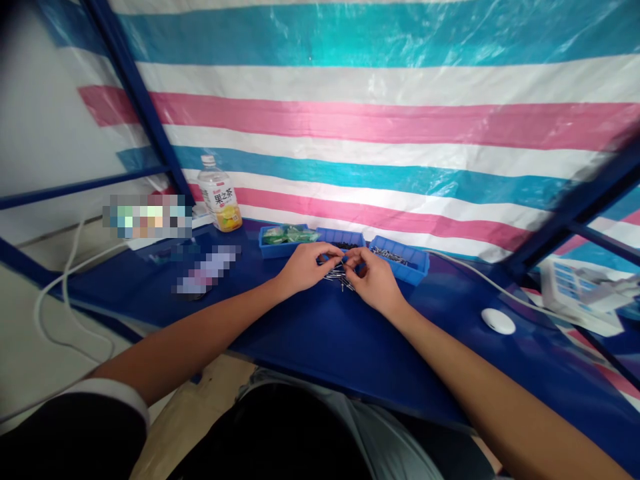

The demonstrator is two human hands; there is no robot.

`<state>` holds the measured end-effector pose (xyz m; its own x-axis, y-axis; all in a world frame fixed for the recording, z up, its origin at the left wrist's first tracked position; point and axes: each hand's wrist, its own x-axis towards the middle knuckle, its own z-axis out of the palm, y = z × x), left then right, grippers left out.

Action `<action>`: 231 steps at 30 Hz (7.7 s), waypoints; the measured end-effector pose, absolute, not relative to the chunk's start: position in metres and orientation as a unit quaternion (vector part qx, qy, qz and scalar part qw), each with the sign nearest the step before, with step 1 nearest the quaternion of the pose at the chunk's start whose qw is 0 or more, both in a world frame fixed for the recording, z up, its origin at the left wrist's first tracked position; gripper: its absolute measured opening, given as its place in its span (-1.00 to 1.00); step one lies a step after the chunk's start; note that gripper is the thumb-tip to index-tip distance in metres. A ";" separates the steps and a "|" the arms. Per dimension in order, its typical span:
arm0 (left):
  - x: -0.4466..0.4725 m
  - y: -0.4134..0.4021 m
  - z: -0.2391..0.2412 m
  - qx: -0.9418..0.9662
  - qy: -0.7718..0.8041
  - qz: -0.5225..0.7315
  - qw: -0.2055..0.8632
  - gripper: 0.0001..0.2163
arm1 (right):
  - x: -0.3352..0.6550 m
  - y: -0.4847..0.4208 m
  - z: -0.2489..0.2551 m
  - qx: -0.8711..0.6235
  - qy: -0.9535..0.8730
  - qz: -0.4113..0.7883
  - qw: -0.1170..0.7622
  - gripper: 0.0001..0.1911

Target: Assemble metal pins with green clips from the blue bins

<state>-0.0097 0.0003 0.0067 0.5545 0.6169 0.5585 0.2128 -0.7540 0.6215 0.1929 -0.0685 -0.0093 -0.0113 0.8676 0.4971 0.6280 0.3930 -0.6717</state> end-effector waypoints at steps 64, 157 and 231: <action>-0.010 0.005 0.001 0.771 0.198 0.413 0.443 -0.71 | 0.198 -0.070 -0.003 -0.481 -0.811 0.057 0.329 -0.71; -0.015 0.008 -0.004 0.889 0.260 0.334 0.173 -0.75 | 0.203 -0.053 -0.021 -0.447 -0.858 -0.037 0.252 -0.70; -0.011 0.010 0.000 0.748 0.304 0.407 0.427 -0.87 | 0.198 -0.065 -0.014 -0.518 -0.692 0.183 0.469 -0.70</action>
<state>-0.0114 0.0103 -0.0005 0.4837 0.8028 0.3485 0.1080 -0.4499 0.8865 0.1978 -0.0645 -0.0143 -0.0236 0.8878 0.4595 0.5454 0.3967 -0.7383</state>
